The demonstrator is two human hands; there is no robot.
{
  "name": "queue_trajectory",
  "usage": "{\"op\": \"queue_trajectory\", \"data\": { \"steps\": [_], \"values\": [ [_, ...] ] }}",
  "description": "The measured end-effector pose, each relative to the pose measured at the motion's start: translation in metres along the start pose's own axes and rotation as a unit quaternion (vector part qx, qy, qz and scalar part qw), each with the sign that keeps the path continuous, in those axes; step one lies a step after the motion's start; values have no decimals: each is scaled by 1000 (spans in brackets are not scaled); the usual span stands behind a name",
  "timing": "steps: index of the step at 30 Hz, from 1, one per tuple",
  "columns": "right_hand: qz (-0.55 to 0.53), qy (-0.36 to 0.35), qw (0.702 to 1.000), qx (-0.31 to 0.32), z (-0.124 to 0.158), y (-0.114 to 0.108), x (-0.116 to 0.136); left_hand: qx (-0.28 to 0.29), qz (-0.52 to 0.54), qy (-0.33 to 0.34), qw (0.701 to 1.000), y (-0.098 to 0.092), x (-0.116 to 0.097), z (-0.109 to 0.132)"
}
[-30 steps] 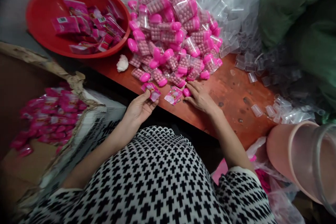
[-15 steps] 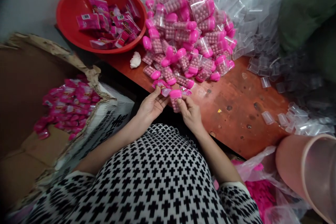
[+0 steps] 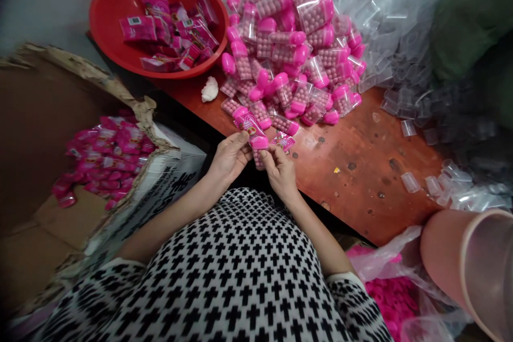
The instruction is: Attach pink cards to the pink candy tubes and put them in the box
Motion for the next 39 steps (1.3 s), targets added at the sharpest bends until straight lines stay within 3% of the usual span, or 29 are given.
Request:
{"op": "queue_trajectory", "data": {
  "steps": [5,9,15,22,25,29,32,35,39],
  "values": [
    [48,-55,997,-4,2,3,3,8,-23,3,1000,-1,0,-3],
    [49,-47,998,-10,0,1,-1,9,-54,-2,999,0,-1,-3],
    [-76,10,996,39,-6,9,-5,35,-138,15,990,3,-11,-5],
    [-69,-37,995,-68,-4,-6,-2,17,-116,21,993,3,-11,-3],
    [-136,-10,989,-62,-7,-1,-10,8,-119,17,993,2,-11,-4],
    [-217,32,975,-36,-10,9,-19,50,-140,-19,989,6,-6,-8],
    [-166,5,984,-71,-9,2,-16,50,-155,-23,986,4,-4,-8],
    [-101,-30,989,-103,-8,-7,-10,21,-181,12,983,1,-9,-5],
    [-122,-19,989,-77,-10,-2,-11,25,-196,22,980,3,-10,-1]
  ]
}}
Point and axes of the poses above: each hand's wrist, its own z-axis away from the middle knuckle, its own y-axis out of the palm, x = y × z, the point moved 10 cm from there along -z, towards the middle knuckle, and after that the axes turned 5 degrees about x, right-handed, at the moved point
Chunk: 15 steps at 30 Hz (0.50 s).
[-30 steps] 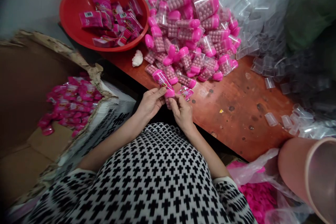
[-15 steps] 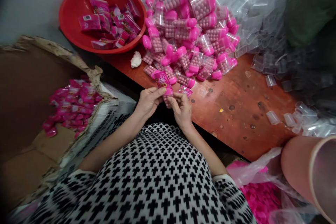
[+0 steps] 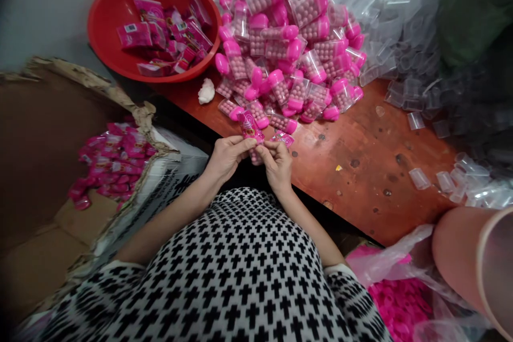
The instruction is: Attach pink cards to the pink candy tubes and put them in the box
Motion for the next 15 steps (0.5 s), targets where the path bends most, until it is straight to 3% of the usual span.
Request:
{"op": "queue_trajectory", "data": {
  "steps": [8,15],
  "values": [
    [88,-36,996,2,8,-1,7,7,80,-41,996,4,5,-2],
    [-61,41,997,3,4,3,-6,82,67,-75,992,15,14,2]
  ]
}}
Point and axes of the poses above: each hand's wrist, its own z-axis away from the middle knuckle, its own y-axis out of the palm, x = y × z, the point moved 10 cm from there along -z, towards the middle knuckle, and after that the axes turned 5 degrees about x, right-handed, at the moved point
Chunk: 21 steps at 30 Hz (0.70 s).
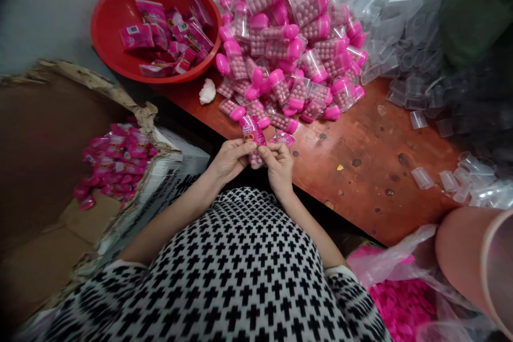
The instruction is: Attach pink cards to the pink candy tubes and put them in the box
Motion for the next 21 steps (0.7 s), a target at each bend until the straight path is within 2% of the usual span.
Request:
{"op": "queue_trajectory", "data": {
  "steps": [7,11,15,18,21],
  "values": [
    [60,-33,996,51,9,4,11,-91,64,33,993,-18,-8,6],
    [58,-24,998,25,5,1,8,-81,73,4,994,-10,3,14],
    [45,-30,998,30,0,12,11,-78,83,24,993,-8,0,24],
    [33,-16,997,64,0,21,15,-111,97,85,985,-22,-26,41],
    [47,-26,997,54,-3,7,30,-210,122,228,943,-56,-72,74]
  ]
}}
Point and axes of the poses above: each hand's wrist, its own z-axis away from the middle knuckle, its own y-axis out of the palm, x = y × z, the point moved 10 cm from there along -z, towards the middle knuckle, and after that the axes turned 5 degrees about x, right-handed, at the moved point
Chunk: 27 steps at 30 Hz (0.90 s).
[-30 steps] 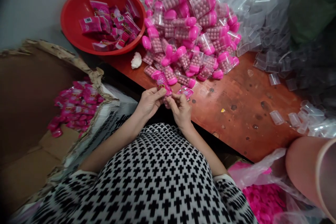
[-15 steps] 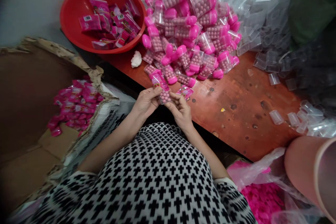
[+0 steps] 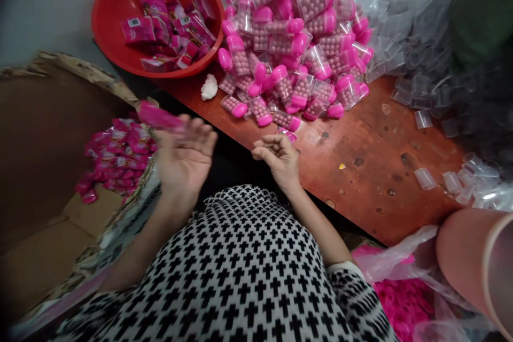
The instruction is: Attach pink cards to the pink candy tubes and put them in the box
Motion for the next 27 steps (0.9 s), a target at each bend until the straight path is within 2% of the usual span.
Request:
{"op": "queue_trajectory", "data": {
  "steps": [2,4,6,7,8,10,11,12,13,14,15,17,19,24,27],
  "values": [
    [27,-30,998,-37,-3,-25,14,-52,-8,81,995,-18,-27,-1],
    [55,-55,994,-73,-5,-50,26,-43,-70,104,991,-19,-28,-5],
    [77,-70,990,-96,-5,-70,33,39,-207,107,972,2,-9,-11],
    [85,-73,988,-103,-4,-76,35,100,-299,118,942,20,6,-12],
    [91,-75,987,-108,-3,-81,36,167,-398,139,891,40,24,-11],
    [97,-73,987,-110,1,-86,35,272,-564,205,752,75,59,-4],
    [99,-68,987,-109,4,-86,33,300,-624,233,683,86,75,-1],
    [101,-62,987,-108,6,-87,31,312,-668,255,626,93,88,0],
    [102,-55,987,-108,8,-87,28,313,-698,269,585,97,97,-1],
    [103,-48,988,-108,10,-88,25,308,-716,281,559,98,102,-2],
    [103,-42,988,-108,12,-89,22,301,-724,291,548,99,104,-2],
    [104,-30,988,-109,13,-91,17,284,-722,309,550,98,103,-3],
    [110,-22,988,-107,12,-91,14,269,-708,319,569,95,101,-4],
    [127,-32,985,-112,2,-82,12,252,-649,332,636,93,92,-1],
    [81,-37,992,-92,-6,-70,8,270,-605,299,687,92,86,3]
  ]
}}
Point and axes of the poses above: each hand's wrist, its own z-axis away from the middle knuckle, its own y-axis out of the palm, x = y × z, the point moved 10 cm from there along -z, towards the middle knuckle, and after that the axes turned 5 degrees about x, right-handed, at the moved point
